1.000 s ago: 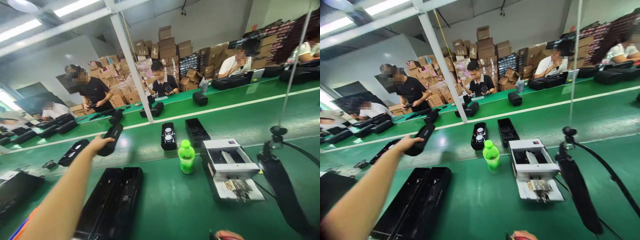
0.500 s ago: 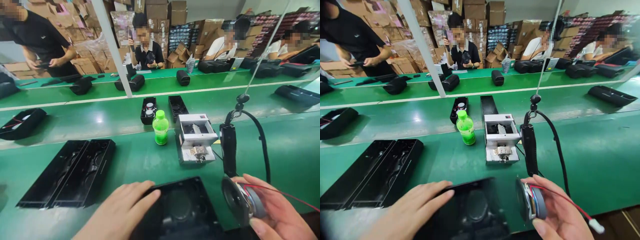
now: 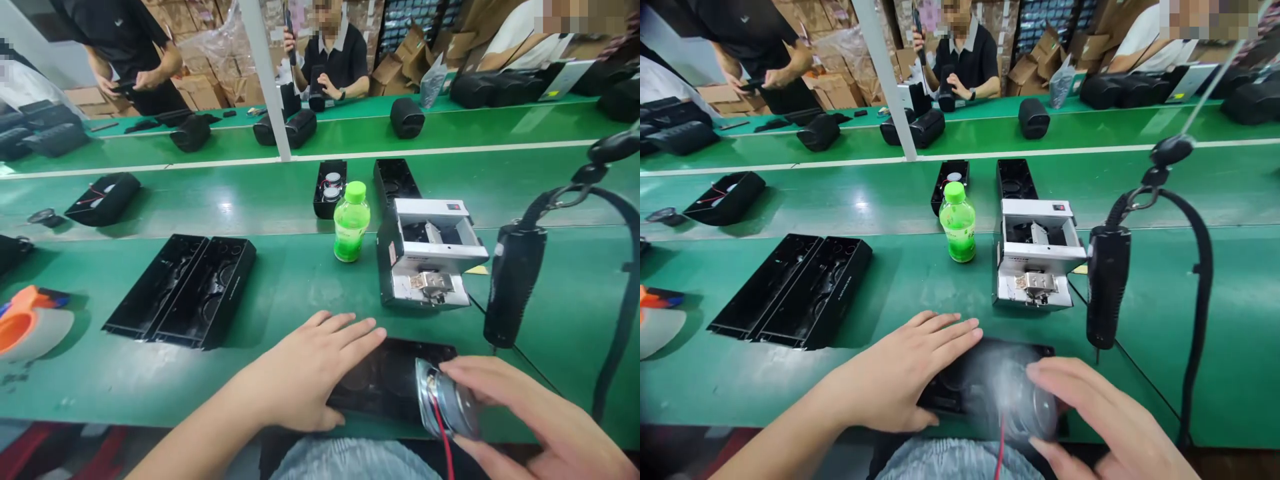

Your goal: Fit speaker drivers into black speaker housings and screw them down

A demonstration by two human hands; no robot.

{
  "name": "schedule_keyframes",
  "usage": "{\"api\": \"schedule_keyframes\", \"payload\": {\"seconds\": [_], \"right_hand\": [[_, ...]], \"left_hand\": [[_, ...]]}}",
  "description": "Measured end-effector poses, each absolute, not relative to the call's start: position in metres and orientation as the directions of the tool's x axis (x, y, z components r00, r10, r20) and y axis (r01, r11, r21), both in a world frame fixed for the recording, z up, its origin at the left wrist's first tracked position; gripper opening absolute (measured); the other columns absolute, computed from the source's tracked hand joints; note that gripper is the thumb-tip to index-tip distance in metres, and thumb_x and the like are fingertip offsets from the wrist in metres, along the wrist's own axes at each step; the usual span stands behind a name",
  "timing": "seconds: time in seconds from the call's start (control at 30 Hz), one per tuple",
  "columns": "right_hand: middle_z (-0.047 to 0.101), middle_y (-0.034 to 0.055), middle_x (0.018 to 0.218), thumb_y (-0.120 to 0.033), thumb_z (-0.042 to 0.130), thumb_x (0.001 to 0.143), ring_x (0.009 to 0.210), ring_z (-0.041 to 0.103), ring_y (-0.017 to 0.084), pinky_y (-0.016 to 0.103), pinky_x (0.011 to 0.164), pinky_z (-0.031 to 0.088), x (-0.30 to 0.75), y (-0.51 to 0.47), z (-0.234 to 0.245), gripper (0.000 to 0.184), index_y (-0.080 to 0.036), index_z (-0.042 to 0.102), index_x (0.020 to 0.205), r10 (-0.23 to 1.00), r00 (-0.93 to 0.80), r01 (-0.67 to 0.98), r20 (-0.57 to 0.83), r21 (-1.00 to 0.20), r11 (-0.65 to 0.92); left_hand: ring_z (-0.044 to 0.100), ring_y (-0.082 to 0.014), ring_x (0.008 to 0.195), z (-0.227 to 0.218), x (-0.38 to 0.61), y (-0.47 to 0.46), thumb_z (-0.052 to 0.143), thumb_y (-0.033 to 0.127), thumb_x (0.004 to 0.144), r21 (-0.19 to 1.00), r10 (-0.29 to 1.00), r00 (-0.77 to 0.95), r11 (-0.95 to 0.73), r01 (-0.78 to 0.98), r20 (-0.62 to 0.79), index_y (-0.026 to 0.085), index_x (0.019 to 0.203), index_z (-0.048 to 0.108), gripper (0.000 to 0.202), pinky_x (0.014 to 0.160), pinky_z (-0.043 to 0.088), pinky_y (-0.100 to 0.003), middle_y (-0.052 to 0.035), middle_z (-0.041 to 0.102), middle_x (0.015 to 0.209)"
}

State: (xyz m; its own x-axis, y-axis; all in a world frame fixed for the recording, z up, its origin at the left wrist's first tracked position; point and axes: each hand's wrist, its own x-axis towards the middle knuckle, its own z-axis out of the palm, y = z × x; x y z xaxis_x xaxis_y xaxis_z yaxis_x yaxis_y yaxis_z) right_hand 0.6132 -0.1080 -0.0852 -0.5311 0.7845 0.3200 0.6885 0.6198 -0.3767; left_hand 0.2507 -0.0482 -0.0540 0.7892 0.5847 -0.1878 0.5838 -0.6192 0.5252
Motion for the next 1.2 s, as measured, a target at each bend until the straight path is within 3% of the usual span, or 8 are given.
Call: {"api": "schedule_keyframes", "payload": {"seconds": [0.1, 0.2, 0.37, 0.5, 0.63, 0.8, 1.2], "right_hand": [[0.058, 0.0039, 0.148, -0.049, 0.057, 0.113, 0.126, 0.068, 0.020, 0.023, 0.104, 0.066, 0.612, -0.094, -0.087, 0.043, -0.023, 0.060, 0.147, 0.714, -0.645, 0.667, 0.270, -0.255, 0.700], [0.056, 0.0033, 0.150, -0.048, 0.054, 0.114, 0.128, 0.066, 0.018, 0.021, 0.108, 0.064, 0.611, -0.085, -0.088, 0.040, -0.023, 0.062, 0.145, 0.685, -0.684, 0.644, 0.253, -0.231, 0.729], [0.051, -0.0004, 0.157, -0.047, 0.048, 0.118, 0.131, 0.065, 0.019, 0.026, 0.107, 0.066, 0.605, -0.076, -0.092, 0.041, -0.025, 0.066, 0.147, 0.621, -0.764, 0.606, 0.175, -0.138, 0.784], [0.052, -0.0031, 0.156, -0.036, 0.038, 0.120, 0.121, 0.069, 0.018, 0.031, 0.096, 0.070, 0.592, -0.068, -0.099, 0.042, -0.026, 0.070, 0.144, 0.545, -0.828, 0.542, 0.132, -0.063, 0.838], [0.053, -0.0047, 0.155, -0.040, 0.035, 0.123, 0.117, 0.070, 0.019, 0.036, 0.092, 0.069, 0.588, -0.065, -0.104, 0.043, -0.026, 0.069, 0.145, 0.504, -0.856, 0.502, 0.117, -0.052, 0.863], [0.049, -0.0094, 0.158, -0.038, 0.035, 0.125, 0.123, 0.067, 0.014, 0.033, 0.095, 0.065, 0.589, -0.066, -0.106, 0.041, -0.026, 0.069, 0.144, 0.498, -0.853, 0.495, 0.154, -0.060, 0.867], [0.046, -0.0067, 0.161, -0.028, 0.035, 0.121, 0.125, 0.065, 0.017, 0.034, 0.098, 0.062, 0.598, -0.076, -0.111, 0.042, -0.026, 0.066, 0.148, 0.476, -0.866, 0.481, 0.152, -0.005, 0.877]], "left_hand": [[0.023, -0.0440, 0.170, -0.055, 0.239, -0.053, 0.099, 0.050, 0.074, 0.549, 0.654, 0.740, -0.564, 0.617, -0.159, 0.034, 0.179, 0.008, 0.139, 0.135, 0.024, -0.067, -0.0145, 0.012, 0.187], [0.024, -0.0450, 0.170, -0.061, 0.225, -0.063, 0.101, 0.060, 0.071, 0.595, 0.717, 0.680, -0.484, 0.642, -0.151, 0.037, 0.179, 0.004, 0.147, 0.134, 0.029, -0.067, -0.0166, 0.015, 0.186], [0.031, -0.0421, 0.168, -0.080, 0.211, -0.079, 0.102, 0.053, 0.074, 0.659, 0.787, 0.585, -0.335, 0.673, -0.197, 0.042, 0.178, -0.003, 0.148, 0.132, 0.039, -0.062, -0.0137, 0.022, 0.185], [0.039, -0.0416, 0.163, -0.091, 0.210, -0.083, 0.101, 0.045, 0.075, 0.723, 0.807, 0.568, -0.295, 0.625, -0.162, 0.040, 0.178, 0.002, 0.143, 0.130, 0.043, -0.060, -0.0141, 0.035, 0.179], [0.042, -0.0426, 0.161, -0.096, 0.209, -0.082, 0.100, 0.048, 0.074, 0.747, 0.813, 0.568, -0.299, 0.594, -0.127, 0.038, 0.178, 0.006, 0.140, 0.131, 0.041, -0.061, -0.0144, 0.039, 0.176], [0.045, -0.0402, 0.160, -0.100, 0.208, -0.080, 0.100, 0.053, 0.074, 0.750, 0.805, 0.584, -0.320, 0.579, -0.108, 0.041, 0.177, 0.005, 0.141, 0.132, 0.041, -0.059, -0.0123, 0.041, 0.176], [0.046, -0.0418, 0.159, -0.105, 0.209, -0.075, 0.097, 0.061, 0.075, 0.778, 0.810, 0.582, -0.320, 0.541, -0.072, 0.034, 0.177, 0.017, 0.132, 0.132, 0.040, -0.061, -0.0165, 0.044, 0.174]]}}
